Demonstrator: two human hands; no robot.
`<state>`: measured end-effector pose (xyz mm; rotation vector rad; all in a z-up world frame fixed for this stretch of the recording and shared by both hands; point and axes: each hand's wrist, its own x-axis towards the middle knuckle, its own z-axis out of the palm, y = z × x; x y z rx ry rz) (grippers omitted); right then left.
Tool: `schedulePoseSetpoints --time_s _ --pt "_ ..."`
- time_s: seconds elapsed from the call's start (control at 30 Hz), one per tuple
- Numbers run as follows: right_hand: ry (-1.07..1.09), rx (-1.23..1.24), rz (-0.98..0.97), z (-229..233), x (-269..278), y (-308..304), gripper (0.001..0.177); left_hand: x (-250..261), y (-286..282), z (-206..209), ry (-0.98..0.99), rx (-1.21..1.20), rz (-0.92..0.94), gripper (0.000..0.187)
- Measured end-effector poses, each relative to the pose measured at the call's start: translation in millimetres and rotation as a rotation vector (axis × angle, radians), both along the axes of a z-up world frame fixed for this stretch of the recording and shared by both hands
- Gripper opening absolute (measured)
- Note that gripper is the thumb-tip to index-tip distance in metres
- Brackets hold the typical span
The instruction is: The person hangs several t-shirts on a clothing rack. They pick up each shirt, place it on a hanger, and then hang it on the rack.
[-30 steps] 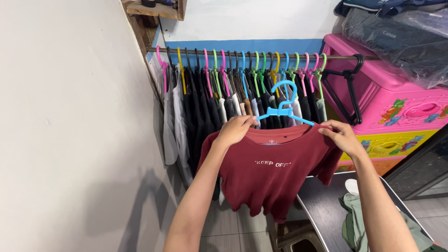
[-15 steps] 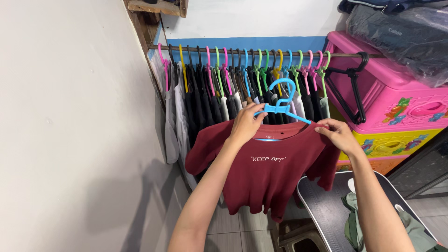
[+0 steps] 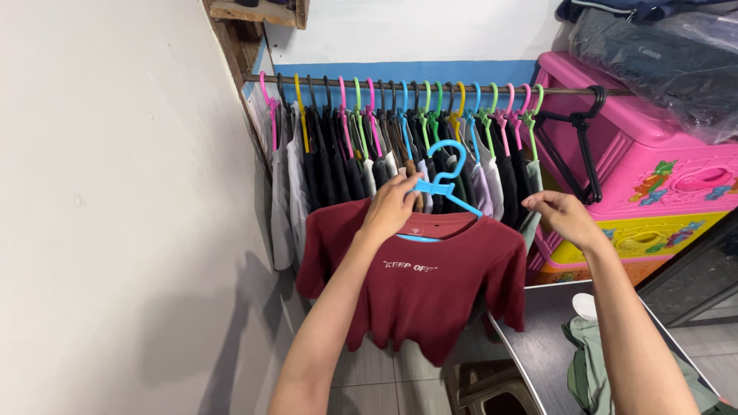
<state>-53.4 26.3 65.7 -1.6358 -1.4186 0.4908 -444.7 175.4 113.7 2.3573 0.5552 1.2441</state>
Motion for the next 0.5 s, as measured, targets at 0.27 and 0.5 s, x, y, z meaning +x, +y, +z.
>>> schedulePoseSetpoints --time_s 0.27,0.5 --pt "0.276 -0.246 0.031 -60 -4 -5 0.028 -25 12 8 0.021 -0.143 0.071 0.045" --pt "0.293 -0.008 -0.035 -70 -20 -3 0.018 -40 18 -1 -0.046 -0.178 0.073 0.043"
